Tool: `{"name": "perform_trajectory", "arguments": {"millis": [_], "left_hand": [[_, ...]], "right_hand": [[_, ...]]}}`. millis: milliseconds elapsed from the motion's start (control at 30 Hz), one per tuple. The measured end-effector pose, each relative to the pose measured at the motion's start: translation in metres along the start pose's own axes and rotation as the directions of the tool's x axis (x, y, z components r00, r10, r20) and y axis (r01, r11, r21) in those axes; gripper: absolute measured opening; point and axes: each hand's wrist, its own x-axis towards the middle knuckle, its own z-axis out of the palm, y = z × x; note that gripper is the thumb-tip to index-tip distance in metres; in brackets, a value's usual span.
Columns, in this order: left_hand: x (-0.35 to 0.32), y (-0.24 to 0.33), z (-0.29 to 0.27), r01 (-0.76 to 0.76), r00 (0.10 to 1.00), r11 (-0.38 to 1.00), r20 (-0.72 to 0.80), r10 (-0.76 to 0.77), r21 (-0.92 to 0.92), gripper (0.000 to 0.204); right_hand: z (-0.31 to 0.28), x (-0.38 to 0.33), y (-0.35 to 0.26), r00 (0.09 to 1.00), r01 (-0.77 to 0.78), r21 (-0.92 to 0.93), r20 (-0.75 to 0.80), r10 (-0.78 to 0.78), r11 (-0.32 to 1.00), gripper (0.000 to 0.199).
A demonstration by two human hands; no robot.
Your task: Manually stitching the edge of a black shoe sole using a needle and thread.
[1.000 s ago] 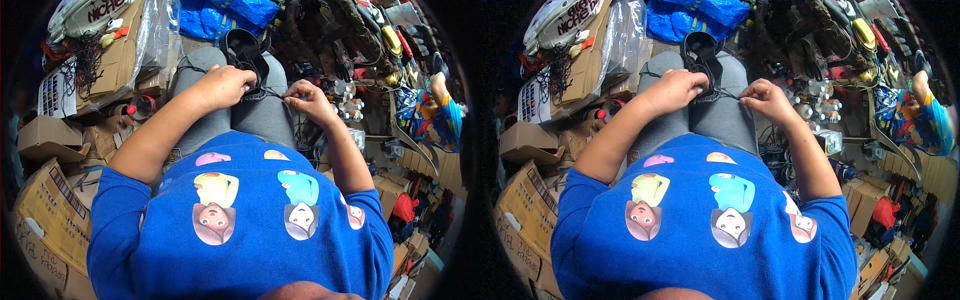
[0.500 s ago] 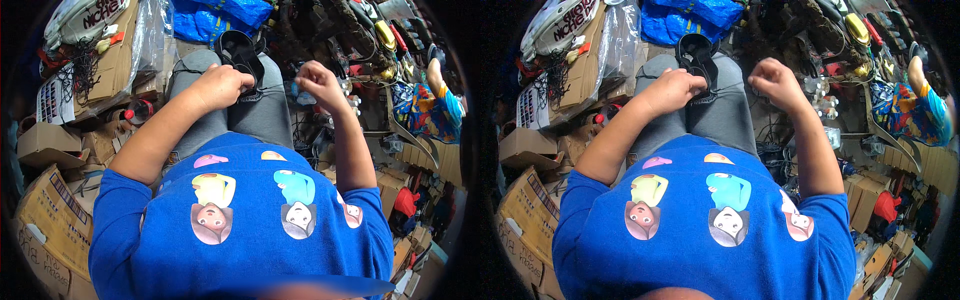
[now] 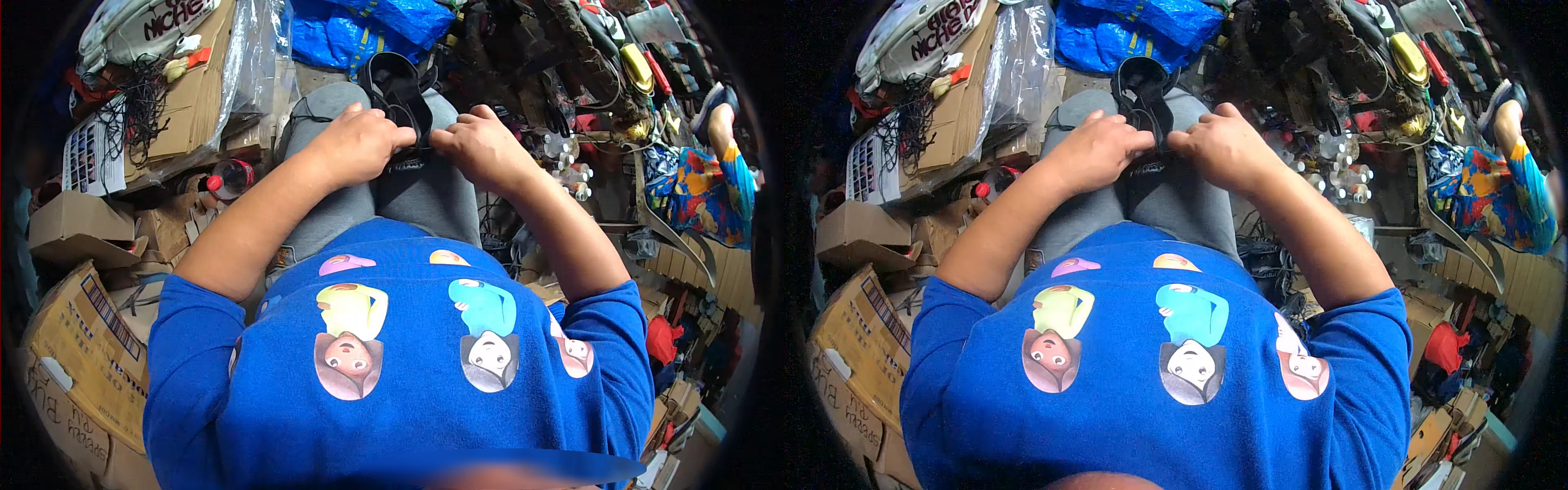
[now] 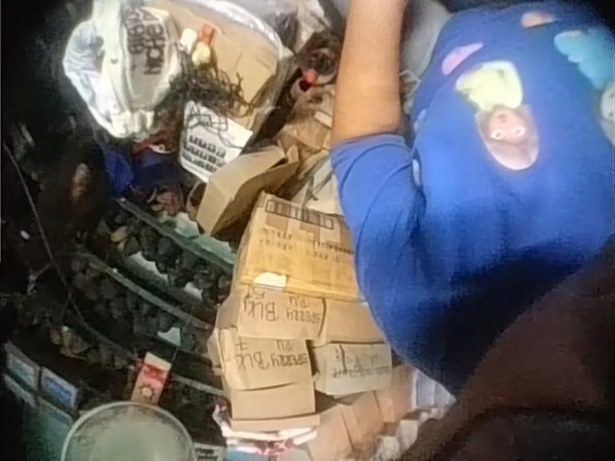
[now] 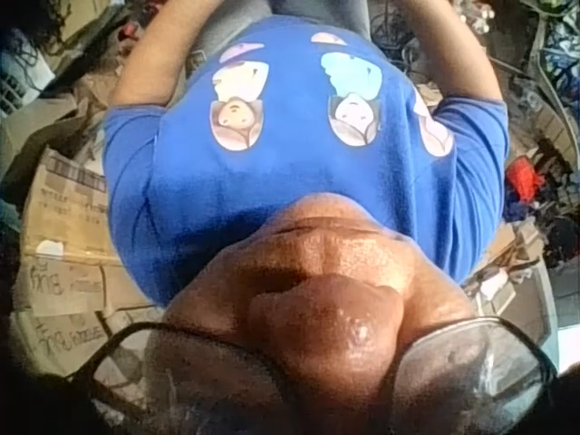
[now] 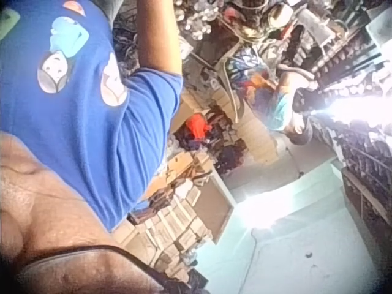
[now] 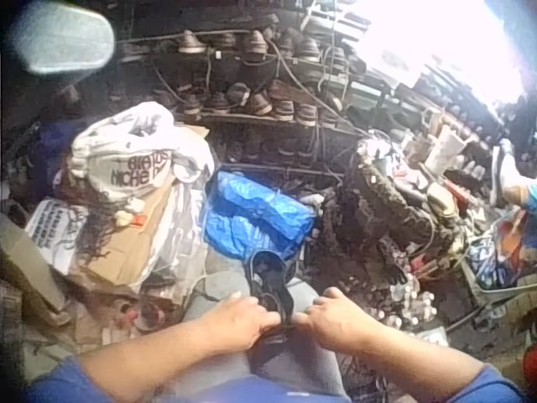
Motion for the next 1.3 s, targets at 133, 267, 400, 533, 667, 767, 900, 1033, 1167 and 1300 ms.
{"name": "perform_trajectory", "arguments": {"millis": [133,267,400,533,667,767,900,1033,1167,1300], "left_hand": [[-0.023,-0.003,-0.006,-0.106,0.976,0.973,-0.168,0.142,0.203,0.017],[-0.081,-0.034,-0.034,0.151,0.959,0.986,-0.253,-0.129,0.070,0.015],[-0.085,-0.028,-0.068,0.279,0.896,0.845,-0.193,-0.400,-0.457,0.007],[-0.027,0.012,-0.074,-0.152,0.960,0.414,-0.234,-0.156,-0.897,0.007],[-0.017,0.042,-0.046,0.034,0.994,0.076,0.041,0.099,-0.997,0.018],[-0.047,0.016,-0.043,0.098,0.995,0.739,0.062,-0.075,-0.667,0.018],[-0.114,-0.060,-0.077,0.276,0.919,0.948,-0.247,-0.308,-0.157,0.013],[-0.253,-0.144,-0.165,0.637,0.686,0.763,-0.535,-0.493,0.112,0.015],[-0.323,-0.182,-0.216,0.889,0.456,0.270,-0.682,-0.571,0.369,0.024],[-0.215,-0.133,-0.157,0.843,0.518,0.489,-0.589,-0.621,0.225,0.029]], "right_hand": [[0.004,-0.009,0.016,1.000,0.020,0.059,0.010,-0.021,0.998,0.004],[0.016,-0.064,0.054,0.869,-0.493,0.383,0.165,0.467,0.781,0.008],[0.013,-0.075,0.065,0.715,-0.232,0.971,0.207,0.668,-0.053,0.023],[-0.001,0.001,0.018,0.837,0.336,0.868,-0.098,0.538,-0.365,0.027],[-0.021,0.011,-0.003,0.996,0.086,0.893,-0.067,0.059,-0.442,0.023],[-0.024,-0.011,0.004,0.964,-0.264,0.937,0.261,0.043,0.230,0.016],[0.021,-0.090,0.058,0.855,-0.511,0.602,0.285,0.433,0.613,0.024],[0.033,-0.192,0.119,0.635,-0.770,0.281,0.240,0.735,0.573,0.022],[0.061,-0.384,0.187,0.285,-0.920,-0.215,0.207,0.936,0.327,0.022],[0.072,-0.293,0.146,0.416,-0.903,0.034,0.315,0.853,0.428,0.026]]}}
